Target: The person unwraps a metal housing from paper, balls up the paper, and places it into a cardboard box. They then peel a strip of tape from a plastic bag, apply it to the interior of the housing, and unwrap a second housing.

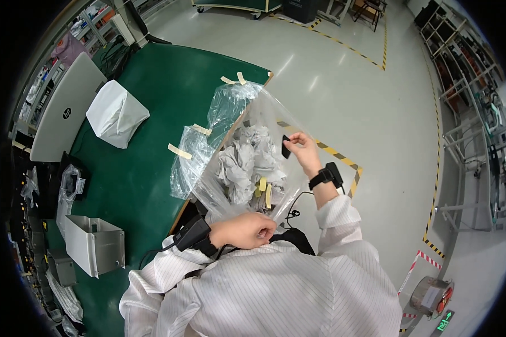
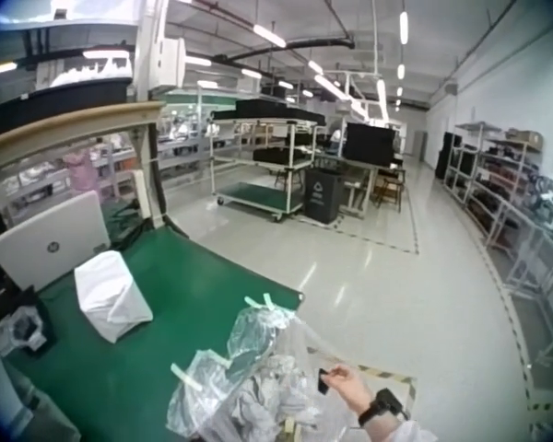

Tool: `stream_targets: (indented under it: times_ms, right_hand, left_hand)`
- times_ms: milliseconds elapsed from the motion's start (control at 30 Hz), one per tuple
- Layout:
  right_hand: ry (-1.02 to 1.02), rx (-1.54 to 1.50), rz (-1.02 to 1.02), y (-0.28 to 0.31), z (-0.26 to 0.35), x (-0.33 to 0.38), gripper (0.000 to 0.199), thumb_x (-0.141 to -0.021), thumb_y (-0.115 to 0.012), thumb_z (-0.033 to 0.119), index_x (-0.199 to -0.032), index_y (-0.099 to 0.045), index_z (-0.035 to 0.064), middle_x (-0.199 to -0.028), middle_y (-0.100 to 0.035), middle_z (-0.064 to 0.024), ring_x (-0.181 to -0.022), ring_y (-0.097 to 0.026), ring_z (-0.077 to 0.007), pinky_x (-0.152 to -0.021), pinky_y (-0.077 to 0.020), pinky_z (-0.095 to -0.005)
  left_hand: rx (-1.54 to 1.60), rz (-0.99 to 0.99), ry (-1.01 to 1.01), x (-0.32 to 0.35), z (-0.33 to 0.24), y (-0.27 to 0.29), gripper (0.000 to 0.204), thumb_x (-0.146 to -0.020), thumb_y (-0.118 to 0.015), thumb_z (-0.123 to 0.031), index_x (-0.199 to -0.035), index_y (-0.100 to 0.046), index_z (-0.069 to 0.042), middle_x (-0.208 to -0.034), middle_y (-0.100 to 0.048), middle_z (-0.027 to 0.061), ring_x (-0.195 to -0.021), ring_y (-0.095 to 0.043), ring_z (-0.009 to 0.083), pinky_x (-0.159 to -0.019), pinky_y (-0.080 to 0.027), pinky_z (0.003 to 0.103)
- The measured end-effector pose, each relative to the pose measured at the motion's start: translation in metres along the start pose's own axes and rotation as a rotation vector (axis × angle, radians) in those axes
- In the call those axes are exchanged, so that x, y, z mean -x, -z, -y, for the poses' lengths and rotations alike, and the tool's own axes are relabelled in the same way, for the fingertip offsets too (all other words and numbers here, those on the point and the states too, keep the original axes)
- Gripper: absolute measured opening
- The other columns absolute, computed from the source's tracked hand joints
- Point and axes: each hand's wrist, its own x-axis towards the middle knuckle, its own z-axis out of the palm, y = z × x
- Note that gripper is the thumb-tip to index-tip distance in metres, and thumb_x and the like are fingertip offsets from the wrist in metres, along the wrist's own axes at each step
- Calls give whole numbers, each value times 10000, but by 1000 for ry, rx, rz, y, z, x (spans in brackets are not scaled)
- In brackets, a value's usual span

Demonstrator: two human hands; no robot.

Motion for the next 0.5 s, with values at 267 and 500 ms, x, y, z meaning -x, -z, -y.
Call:
stream_targets:
  times_ms: [267,500]
  right_hand:
    - [-1,-111,169,-26,145,45,134,-826,-717,61,-905,-609,65,-823,-609,34,-788,-552,-62,-731,-448,-235]
    - [765,324,274,-140,268,90,176,-718,-773,27,-813,-626,45,-794,-661,-26,-745,-601,-171,-683,-470,-289]
  left_hand:
    - [-325,-578,-155,6,-11,17,144,-792,-681,-105,-868,-575,-44,-863,-601,106,-844,-581,309,-710,-472,370]
    - [429,-1281,-358,91,-76,74,373,-893,-667,-100,-1184,-448,-18,-1233,-503,113,-1144,-511,193,-981,-445,364]
